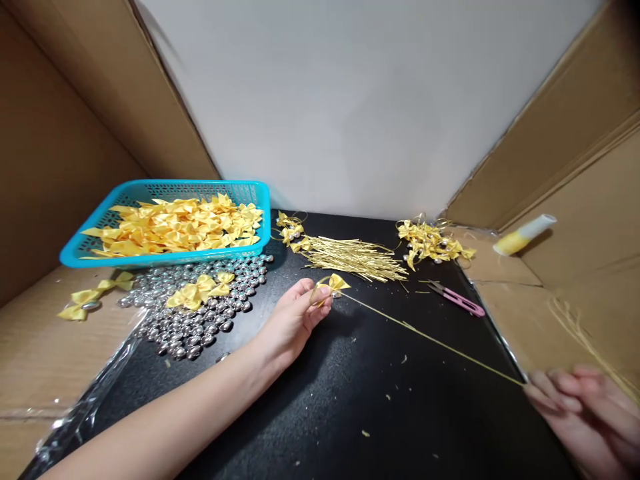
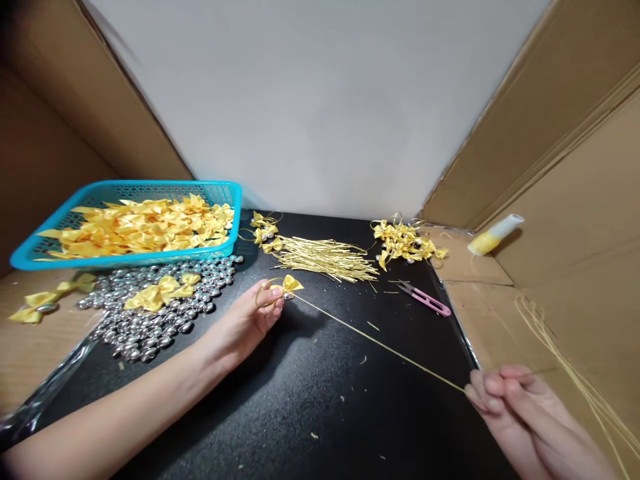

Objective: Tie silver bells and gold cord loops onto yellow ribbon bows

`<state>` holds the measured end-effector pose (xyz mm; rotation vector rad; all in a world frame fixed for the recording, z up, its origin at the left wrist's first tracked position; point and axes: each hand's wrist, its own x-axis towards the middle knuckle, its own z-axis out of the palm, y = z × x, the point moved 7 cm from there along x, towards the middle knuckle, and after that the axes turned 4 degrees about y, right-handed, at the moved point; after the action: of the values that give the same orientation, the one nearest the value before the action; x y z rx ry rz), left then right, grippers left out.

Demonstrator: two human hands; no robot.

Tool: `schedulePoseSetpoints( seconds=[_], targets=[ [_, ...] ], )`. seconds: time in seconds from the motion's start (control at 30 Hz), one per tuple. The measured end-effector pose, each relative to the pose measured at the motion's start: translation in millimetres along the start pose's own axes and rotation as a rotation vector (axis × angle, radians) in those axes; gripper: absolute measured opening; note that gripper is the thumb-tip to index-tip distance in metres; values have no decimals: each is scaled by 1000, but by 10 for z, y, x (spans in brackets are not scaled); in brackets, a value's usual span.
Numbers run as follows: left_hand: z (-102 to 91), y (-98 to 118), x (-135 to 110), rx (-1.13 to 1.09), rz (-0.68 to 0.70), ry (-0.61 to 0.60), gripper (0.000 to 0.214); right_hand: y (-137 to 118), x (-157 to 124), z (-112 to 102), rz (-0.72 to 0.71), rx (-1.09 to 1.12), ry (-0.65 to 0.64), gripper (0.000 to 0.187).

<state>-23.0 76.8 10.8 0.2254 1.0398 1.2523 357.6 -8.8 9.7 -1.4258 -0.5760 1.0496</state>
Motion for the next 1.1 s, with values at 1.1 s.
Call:
schedulePoseSetpoints(
  seconds=[1.1],
  targets=[
    [576, 152, -711, 41, -131, -564, 50, 74, -117, 1889, -851, -725, -457, 20]
  ],
)
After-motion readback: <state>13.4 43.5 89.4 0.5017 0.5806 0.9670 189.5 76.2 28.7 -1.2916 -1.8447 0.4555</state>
